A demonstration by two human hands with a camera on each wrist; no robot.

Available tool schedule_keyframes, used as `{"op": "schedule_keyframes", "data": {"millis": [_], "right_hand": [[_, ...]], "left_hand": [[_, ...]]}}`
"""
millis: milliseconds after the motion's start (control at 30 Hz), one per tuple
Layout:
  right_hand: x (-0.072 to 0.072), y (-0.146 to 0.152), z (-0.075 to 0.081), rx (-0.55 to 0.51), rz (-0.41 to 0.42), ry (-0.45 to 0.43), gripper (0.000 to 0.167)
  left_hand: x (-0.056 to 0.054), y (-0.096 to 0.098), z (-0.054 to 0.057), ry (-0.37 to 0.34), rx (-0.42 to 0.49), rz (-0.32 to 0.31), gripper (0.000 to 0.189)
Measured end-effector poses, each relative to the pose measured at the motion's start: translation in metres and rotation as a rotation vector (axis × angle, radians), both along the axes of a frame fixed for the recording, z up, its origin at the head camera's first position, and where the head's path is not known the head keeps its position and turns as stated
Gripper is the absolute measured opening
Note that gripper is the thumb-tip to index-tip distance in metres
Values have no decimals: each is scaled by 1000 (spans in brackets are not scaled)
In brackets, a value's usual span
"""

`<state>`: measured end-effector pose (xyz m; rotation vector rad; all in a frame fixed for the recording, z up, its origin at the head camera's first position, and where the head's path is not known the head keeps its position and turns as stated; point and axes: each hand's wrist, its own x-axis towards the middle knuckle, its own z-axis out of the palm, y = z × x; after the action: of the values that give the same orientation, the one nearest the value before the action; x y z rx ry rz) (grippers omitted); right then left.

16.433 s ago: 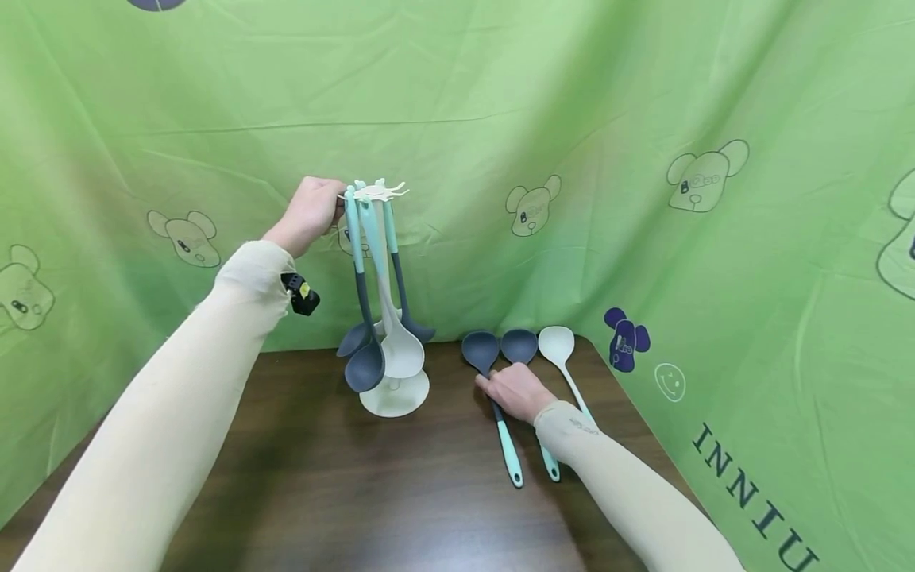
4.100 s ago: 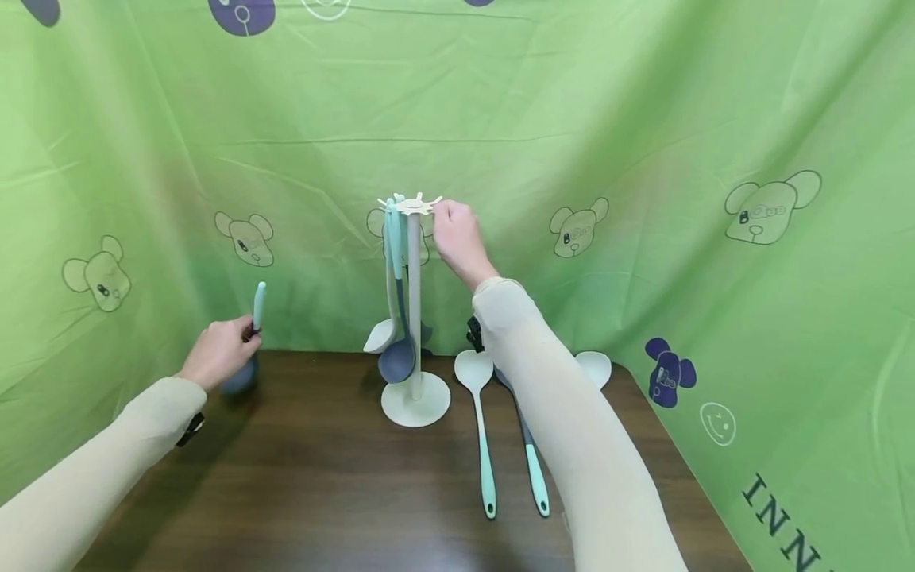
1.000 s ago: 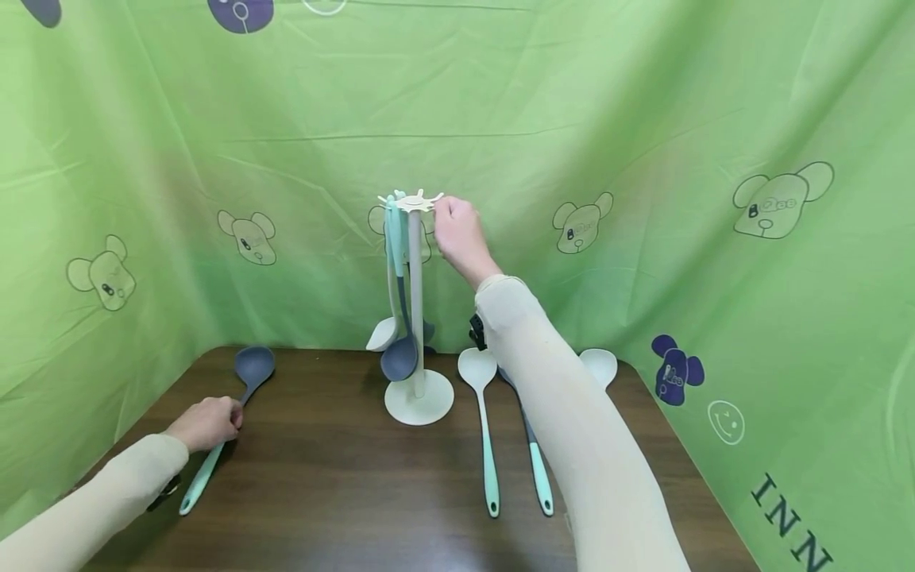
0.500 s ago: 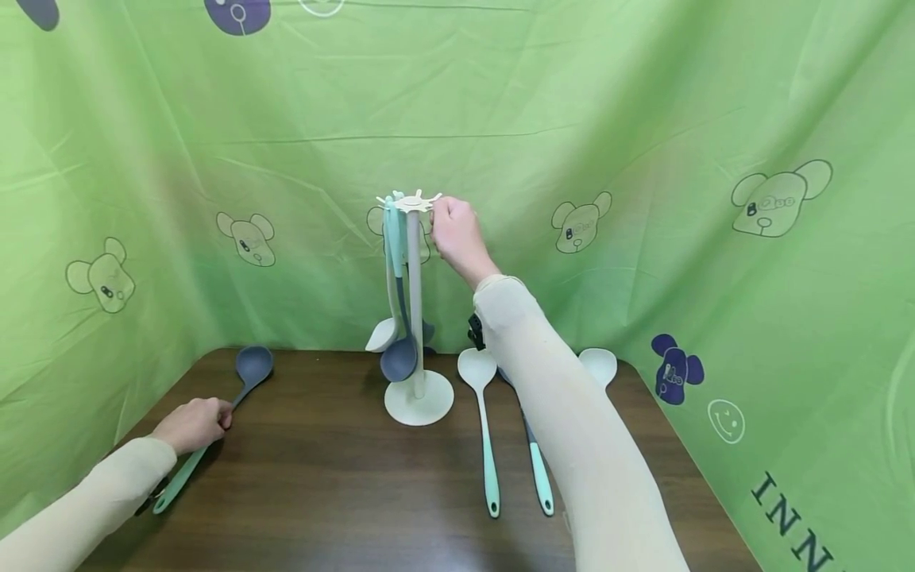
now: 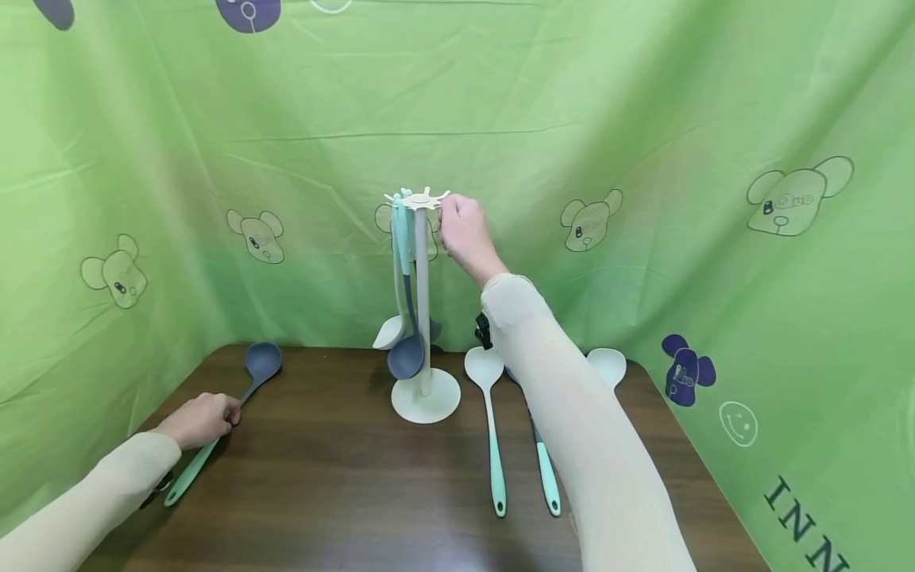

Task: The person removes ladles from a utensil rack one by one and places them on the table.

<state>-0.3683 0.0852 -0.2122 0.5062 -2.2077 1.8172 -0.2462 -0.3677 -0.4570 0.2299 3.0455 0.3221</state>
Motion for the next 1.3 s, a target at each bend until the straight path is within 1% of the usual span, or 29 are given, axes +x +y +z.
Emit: {"op": "schedule_keyframes", "data": {"millis": [167,300,333,400,467,533,600,700,767,833,967,1100,1233,1300], "right_hand": [[1,1,-1,5,-2,16,31],[3,1,-2,-1,1,18,31],[4,1,-2,-5,1,17,31],[4,1,-2,-7,1,14,30],[4,1,-2,-7,2,11,30],[4,0,-2,-7,4,9,30],[3,0,-3,-4,4,6,30],[2,-1,-3,0,1,8,30],[1,-1,-3,4,-2,14,30],[1,-1,-2,2,-4,22,31],[1,-2,-1,-6,-10,30,33],[0,-2,0,-14,-13,29,33],[0,-2,0,-19,-16,26,32],[-1,-2,-1,-16,-18,31,32]], "left_hand": [[0,0,-2,-2,-36,5,15],[0,3,0,-3,-63,5,8],[0,4,1,-2,-69,7,15],[-1,5,2,11,-87,16,34],[-1,7,2,39,-118,37,50],[-2,10,2,79,-146,59,59],[-3,14,2,129,-164,76,57],[-5,25,6,219,-166,90,52],[-7,36,10,277,-148,86,44],[-10,51,17,325,-117,76,38],[-17,87,32,372,-39,30,26],[-22,129,47,409,34,-23,23],[-26,172,64,480,124,-61,26],[-30,191,72,525,174,-78,29]]}}
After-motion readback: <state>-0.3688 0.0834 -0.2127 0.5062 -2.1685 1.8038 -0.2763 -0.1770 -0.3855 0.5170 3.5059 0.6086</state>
